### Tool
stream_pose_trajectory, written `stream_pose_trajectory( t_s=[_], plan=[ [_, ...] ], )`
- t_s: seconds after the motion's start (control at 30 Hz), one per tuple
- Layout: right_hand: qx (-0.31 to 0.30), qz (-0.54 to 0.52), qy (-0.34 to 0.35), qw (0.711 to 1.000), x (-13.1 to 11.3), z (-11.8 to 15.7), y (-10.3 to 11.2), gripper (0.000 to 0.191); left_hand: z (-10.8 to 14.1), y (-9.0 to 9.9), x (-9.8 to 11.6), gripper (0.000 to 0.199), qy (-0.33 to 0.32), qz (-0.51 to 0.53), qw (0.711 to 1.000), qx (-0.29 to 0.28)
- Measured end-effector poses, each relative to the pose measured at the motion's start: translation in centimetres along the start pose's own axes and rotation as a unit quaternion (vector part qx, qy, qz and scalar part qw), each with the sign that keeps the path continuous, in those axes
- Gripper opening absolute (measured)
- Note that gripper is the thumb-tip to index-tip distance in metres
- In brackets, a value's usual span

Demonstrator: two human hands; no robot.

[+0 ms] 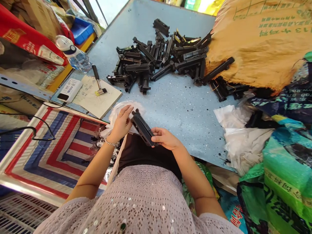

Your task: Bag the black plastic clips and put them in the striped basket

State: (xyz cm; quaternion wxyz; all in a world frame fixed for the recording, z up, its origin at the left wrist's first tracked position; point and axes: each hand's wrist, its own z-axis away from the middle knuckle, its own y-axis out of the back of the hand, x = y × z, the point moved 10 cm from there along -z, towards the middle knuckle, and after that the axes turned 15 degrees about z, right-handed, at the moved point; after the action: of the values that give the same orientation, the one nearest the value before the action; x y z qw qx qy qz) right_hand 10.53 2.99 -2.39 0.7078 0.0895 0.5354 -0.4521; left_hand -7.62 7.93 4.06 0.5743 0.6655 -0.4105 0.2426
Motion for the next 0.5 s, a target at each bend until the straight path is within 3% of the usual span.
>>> stream_pose_trajectory(
  t_s=[0.07, 0.13, 0.23, 0.33, 0.4, 0.43, 0.5],
  plan=[
    [-0.063, -0.042, -0.027, 0.997, 0.8, -0.5, -1.1, 0.055, 0.6, -0.7, 0.9, 0.082, -0.023, -0.009, 1.000, -0.020],
    [-0.054, -0.080, -0.016, 0.995, 0.9, -2.0, -1.0, 0.061, 1.7, -1.9, 2.3, 0.088, -0.058, -0.032, 0.997, -0.046],
    [0.062, -0.072, 0.026, 0.995, 0.7, -4.1, 0.8, 0.063, 4.2, -4.9, 4.8, 0.091, -0.134, -0.042, 0.984, -0.111],
    [0.219, 0.071, 0.068, 0.971, -0.3, -3.7, 2.2, 0.077, 6.0, -7.2, 6.0, 0.087, -0.169, -0.037, 0.973, -0.155],
    [0.262, 0.168, 0.087, 0.946, -1.4, -2.3, 1.4, 0.075, 6.4, -6.9, 6.5, 0.075, -0.164, -0.026, 0.975, -0.146],
    [0.249, 0.191, 0.095, 0.945, -1.8, -1.7, 0.6, 0.070, 6.5, -5.9, 7.0, 0.066, -0.160, -0.012, 0.979, -0.128],
    [0.150, 0.185, 0.102, 0.966, -2.4, -0.6, -2.0, 0.058, 7.1, -2.3, 8.2, 0.046, -0.149, 0.035, 0.985, -0.081]
  ],
)
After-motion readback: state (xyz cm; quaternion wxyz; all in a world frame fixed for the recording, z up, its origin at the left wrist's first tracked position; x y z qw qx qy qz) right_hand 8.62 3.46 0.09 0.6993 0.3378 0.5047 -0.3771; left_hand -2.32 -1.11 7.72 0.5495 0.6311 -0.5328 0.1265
